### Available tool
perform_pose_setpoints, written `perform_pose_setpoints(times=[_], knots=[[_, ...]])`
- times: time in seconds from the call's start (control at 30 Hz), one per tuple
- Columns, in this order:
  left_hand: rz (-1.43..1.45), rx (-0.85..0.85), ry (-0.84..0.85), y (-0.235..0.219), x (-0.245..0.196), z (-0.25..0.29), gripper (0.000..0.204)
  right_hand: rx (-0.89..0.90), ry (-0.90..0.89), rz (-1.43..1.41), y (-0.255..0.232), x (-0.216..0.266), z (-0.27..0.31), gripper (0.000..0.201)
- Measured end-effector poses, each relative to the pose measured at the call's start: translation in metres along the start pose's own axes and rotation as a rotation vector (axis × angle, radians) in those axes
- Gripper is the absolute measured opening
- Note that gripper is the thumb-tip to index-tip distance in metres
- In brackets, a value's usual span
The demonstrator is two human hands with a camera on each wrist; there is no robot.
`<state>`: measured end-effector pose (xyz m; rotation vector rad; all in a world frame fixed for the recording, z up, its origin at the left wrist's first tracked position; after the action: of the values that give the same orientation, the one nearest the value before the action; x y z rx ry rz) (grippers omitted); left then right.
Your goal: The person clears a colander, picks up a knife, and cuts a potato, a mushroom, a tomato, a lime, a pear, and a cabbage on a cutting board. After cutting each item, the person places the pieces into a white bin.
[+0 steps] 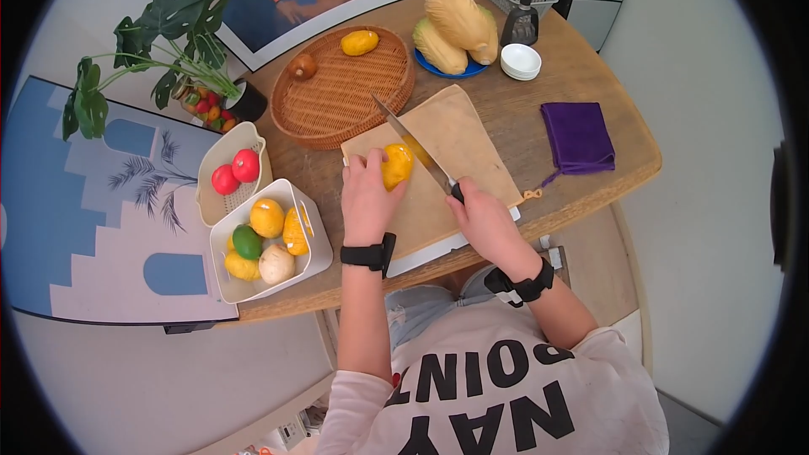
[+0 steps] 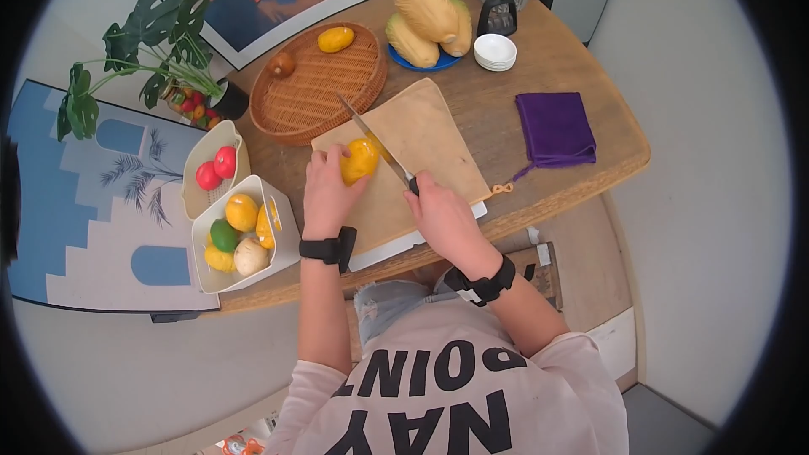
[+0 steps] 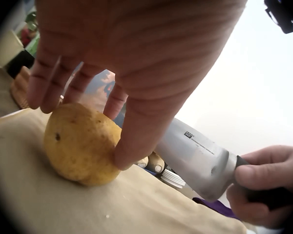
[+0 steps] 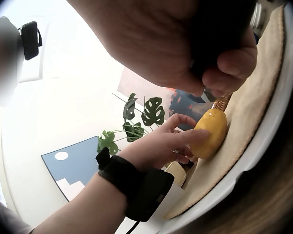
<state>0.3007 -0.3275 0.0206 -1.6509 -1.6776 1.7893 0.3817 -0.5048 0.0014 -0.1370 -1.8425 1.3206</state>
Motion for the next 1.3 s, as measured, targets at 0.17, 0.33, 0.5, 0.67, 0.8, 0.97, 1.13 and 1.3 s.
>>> perform_pose_setpoints(times=[0.17, 0.33, 0.5, 0.67, 0.8, 0.97, 1.13, 1.3], knots=[[0.102, -0.076, -0.006, 0.005, 0.003, 0.008, 0.047, -0.048, 0.006, -0.030, -0.009, 0.011, -0.006, 0.025], [0.140, -0.062, -0.036, 0.002, 0.003, 0.008, 0.045, 0.021, -0.034, -0.003, 0.018, -0.002, -0.017, 0.026], [0.155, -0.090, -0.004, 0.002, 0.006, 0.012, 0.045, 0.015, 0.010, -0.151, 0.013, 0.000, -0.013, 0.026], [0.210, -0.134, -0.035, 0.004, 0.009, 0.012, 0.037, -0.016, -0.018, -0.111, 0.015, 0.008, -0.016, 0.026], [0.249, -0.160, -0.055, 0.006, 0.017, 0.015, 0.033, 0.015, -0.025, -0.085, 0.019, 0.010, -0.015, 0.025], [0.256, -0.182, -0.066, 0.005, 0.014, 0.014, 0.033, -0.021, -0.036, -0.082, 0.012, 0.015, -0.015, 0.025], [0.248, -0.203, -0.075, 0.005, 0.014, 0.017, 0.035, 0.024, -0.028, -0.078, 0.016, 0.009, -0.017, 0.024], [0.235, -0.253, -0.027, 0.005, 0.018, 0.018, 0.032, 0.018, -0.050, -0.040, 0.019, 0.012, -0.018, 0.023]])
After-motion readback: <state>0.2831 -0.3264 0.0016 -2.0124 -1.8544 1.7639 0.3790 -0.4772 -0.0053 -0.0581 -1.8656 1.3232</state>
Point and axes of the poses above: each hand's wrist, its own z-axis away from the middle knuckle, its own y-axis out of the palm, x = y × z, the point moved 5 cm from there along -z, towards the middle knuckle, and after that the axes turned 11 degrees about z, right-handed, at the moved point
